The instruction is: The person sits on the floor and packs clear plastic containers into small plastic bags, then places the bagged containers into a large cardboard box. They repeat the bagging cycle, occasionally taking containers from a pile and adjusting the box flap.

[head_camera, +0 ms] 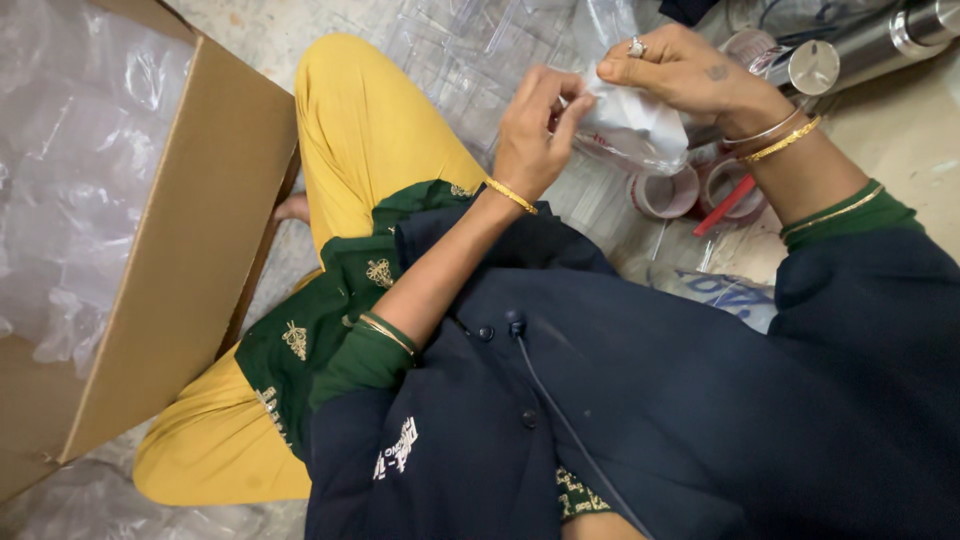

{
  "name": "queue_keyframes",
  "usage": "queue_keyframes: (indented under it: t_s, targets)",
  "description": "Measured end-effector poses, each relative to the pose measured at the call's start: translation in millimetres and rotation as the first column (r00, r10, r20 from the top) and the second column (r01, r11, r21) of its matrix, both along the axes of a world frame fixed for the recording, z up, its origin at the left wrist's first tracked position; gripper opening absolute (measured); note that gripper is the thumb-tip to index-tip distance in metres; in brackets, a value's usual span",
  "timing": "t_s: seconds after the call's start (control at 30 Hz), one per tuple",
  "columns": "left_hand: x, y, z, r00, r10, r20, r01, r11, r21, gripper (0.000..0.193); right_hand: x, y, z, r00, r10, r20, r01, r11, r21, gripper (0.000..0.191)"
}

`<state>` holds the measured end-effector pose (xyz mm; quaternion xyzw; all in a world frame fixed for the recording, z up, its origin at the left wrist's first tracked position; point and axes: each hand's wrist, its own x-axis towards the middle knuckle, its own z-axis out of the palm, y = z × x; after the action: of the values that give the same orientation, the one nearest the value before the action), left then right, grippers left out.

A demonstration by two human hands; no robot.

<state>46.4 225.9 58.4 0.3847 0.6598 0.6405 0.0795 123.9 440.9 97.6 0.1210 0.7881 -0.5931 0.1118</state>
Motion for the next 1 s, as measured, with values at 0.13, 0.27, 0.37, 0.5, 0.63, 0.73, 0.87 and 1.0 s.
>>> queue_keyframes:
  t_s: [0.13, 0.27, 0.37, 0.5, 0.63, 0.73, 0.87, 1.0]
  targets:
    - [-1, -6, -2, 0.992, 0.009, -0.123, -0.002, 0.999, 0.054, 0.011, 0, 5, -9, 1.0, 0.004, 0.018, -0.003, 0.999, -0.053, 0.026]
    - [-3, -17, 1, 0.969, 0.061, -0.241, -0.039, 0.994, 0.098, 0.014, -2, 4, -12, 0.998, -0.051, -0.025, 0.05, 0.998, -0.032, 0.024]
    - [-7, -22, 2, 0.967, 0.069, -0.246, -0.033, 0.989, 0.146, 0.014, -7, 1, -9, 0.985, -0.152, -0.08, 0.151, 0.988, -0.027, 0.024]
    - [-12, -21, 0, 0.985, 0.042, -0.17, -0.027, 0.995, 0.092, 0.012, -6, -5, -5, 0.973, 0.012, -0.232, -0.021, 0.999, -0.04, 0.026]
    - [-12, -18, -4, 0.977, 0.072, -0.202, -0.051, 0.993, 0.107, 0.015, -4, -10, -12, 0.993, 0.066, -0.098, -0.064, 0.998, 0.019, 0.026]
    - [-10, -20, -6, 0.988, 0.053, -0.142, -0.035, 0.991, 0.126, 0.013, -9, -11, -20, 0.994, -0.113, 0.009, 0.113, 0.98, -0.163, 0.024]
    - [-12, -22, -7, 0.991, 0.064, -0.118, -0.048, 0.99, 0.13, 0.012, -9, -10, -21, 0.991, -0.134, -0.016, 0.126, 0.957, -0.26, 0.023]
    - [-14, -21, -6, 0.973, 0.076, -0.218, -0.054, 0.993, 0.107, 0.014, -2, -18, -23, 0.99, 0.144, -0.005, -0.143, 0.987, 0.074, 0.026]
